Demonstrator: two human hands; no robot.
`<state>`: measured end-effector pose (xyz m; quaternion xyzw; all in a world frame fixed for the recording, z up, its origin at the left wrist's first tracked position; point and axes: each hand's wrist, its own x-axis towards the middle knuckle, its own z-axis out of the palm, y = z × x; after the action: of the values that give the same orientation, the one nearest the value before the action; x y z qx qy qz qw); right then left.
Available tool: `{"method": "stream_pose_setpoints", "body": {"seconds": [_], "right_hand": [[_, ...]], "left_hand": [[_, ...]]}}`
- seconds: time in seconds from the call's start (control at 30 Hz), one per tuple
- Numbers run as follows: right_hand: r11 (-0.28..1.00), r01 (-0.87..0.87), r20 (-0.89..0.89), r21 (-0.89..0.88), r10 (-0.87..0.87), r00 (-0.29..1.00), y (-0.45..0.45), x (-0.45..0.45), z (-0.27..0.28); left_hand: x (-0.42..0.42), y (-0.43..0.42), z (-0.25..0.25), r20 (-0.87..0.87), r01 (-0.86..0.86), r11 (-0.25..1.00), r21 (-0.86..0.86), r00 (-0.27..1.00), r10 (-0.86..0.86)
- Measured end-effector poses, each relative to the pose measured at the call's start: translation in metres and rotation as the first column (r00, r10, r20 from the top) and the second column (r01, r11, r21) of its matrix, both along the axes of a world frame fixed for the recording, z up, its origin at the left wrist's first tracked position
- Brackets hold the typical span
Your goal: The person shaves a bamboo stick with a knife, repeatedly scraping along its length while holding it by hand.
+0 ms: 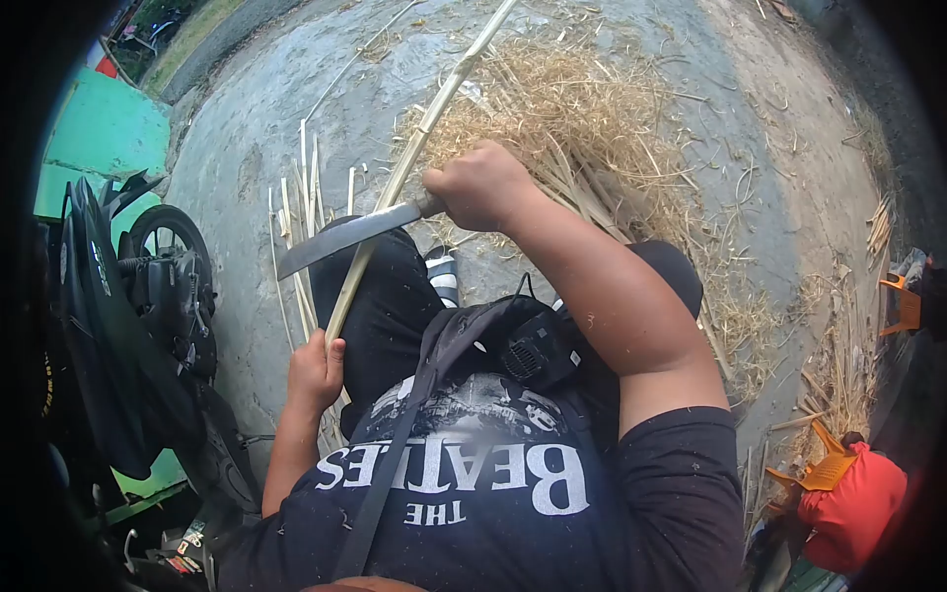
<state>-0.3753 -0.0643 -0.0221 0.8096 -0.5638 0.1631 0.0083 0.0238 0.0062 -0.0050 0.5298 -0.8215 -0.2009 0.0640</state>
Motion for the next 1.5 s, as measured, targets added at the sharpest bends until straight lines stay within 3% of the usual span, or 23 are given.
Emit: {"method": "stream_pose_setpoints", "body": {"seconds": [0.03,0.1,0.13,0.23,0.37,0.43,0.5,0.57,0.63,0.67,0.8,0.9,0.93,1.03,1.13,1.23,1.27,1.37,1.4,1.5], "right_hand": [[1.0,-0.009,-0.044,0.014,0.01,0.999,-0.004,-0.003,0.001],[0.944,0.325,0.217,0.055,-0.329,0.919,-0.015,-0.028,-0.008],[0.852,0.474,0.281,0.221,-0.521,0.806,-0.02,-0.039,-0.002],[0.784,0.57,0.267,0.245,-0.62,0.738,-0.026,-0.067,0.0],[0.913,0.38,0.195,0.146,-0.403,0.894,-0.005,-0.04,0.019],[0.988,0.152,0.131,0.033,-0.155,0.979,-0.001,-0.019,0.01],[0.985,0.042,-0.005,0.17,-0.041,0.999,0.008,0.002,0.017],[0.972,0.064,0.064,0.225,-0.08,0.995,0.009,-0.003,0.02],[0.891,0.191,0.207,0.412,-0.296,0.932,-0.005,-0.03,0.01],[0.836,0.174,0.155,0.52,-0.293,0.943,-0.014,-0.038,0.009],[0.906,0.265,0.12,0.329,-0.319,0.94,0.0,-0.012,0.017],[0.964,0.118,0.084,0.237,-0.142,0.986,0.009,0.014,0.017],[0.99,0.054,-0.01,0.133,-0.053,0.999,0.01,0.017,0.009],[0.934,0.318,0.212,0.162,-0.348,0.913,-0.009,-0.014,-0.008],[0.853,0.463,0.144,0.243,-0.503,0.852,-0.014,-0.041,0.0],[0.905,0.378,0.258,0.196,-0.419,0.87,-0.01,-0.031,0.002],[0.906,0.379,0.226,0.188,-0.415,0.881,-0.008,-0.022,0.002],[0.991,0.107,0.09,0.076,-0.114,0.989,0.004,0.006,0.008],[1.0,0.005,-0.027,-0.002,-0.005,1.0,0.003,0.01,0.005],[0.992,0.093,0.067,-0.084,-0.087,0.994,-0.009,-0.014,-0.006]], "left_hand": [[0.001,-0.001,-0.004,-0.008,0.001,1.0,-0.003,1.0,-0.001],[0.007,-0.003,-0.012,-0.024,-0.001,1.0,-0.013,1.0,0.001],[0.007,-0.006,-0.011,-0.015,0.002,1.0,-0.015,1.0,-0.003],[0.007,-0.005,-0.005,0.008,0.007,1.0,-0.017,1.0,-0.007],[0.006,-0.002,-0.009,0.003,0.023,0.998,-0.059,1.0,-0.023],[0.002,0.0,-0.009,0.014,0.017,0.998,-0.064,1.0,-0.017],[-0.005,0.003,-0.005,0.067,0.02,0.994,-0.112,0.998,-0.012],[-0.006,0.005,-0.006,0.1,0.018,0.991,-0.136,0.995,-0.005],[-0.002,0.003,-0.01,0.112,0.01,0.989,-0.147,0.994,0.007],[-0.005,0.003,-0.007,0.133,0.005,0.989,-0.147,0.991,0.015],[-0.006,0.006,-0.001,0.152,-0.01,0.991,-0.137,0.988,0.031],[-0.004,0.009,-0.004,0.132,0.015,0.988,-0.153,0.991,0.005],[-0.003,0.008,-0.005,0.117,0.023,0.988,-0.153,0.993,-0.005],[0.002,0.009,-0.007,0.106,0.011,0.992,-0.125,0.994,0.002],[-0.001,0.001,-0.002,0.107,0.008,0.994,-0.11,0.994,0.004],[0.0,0.001,-0.002,0.116,0.014,0.995,-0.102,0.993,-0.002],[0.001,0.002,-0.004,0.116,0.014,0.995,-0.102,0.993,-0.003],[0.0,0.002,-0.008,0.103,0.016,0.994,-0.11,0.995,-0.005],[0.0,0.0,-0.01,0.096,0.021,0.994,-0.109,0.995,-0.011],[0.008,0.002,-0.015,0.077,0.019,0.995,-0.1,0.997,-0.012]]}}
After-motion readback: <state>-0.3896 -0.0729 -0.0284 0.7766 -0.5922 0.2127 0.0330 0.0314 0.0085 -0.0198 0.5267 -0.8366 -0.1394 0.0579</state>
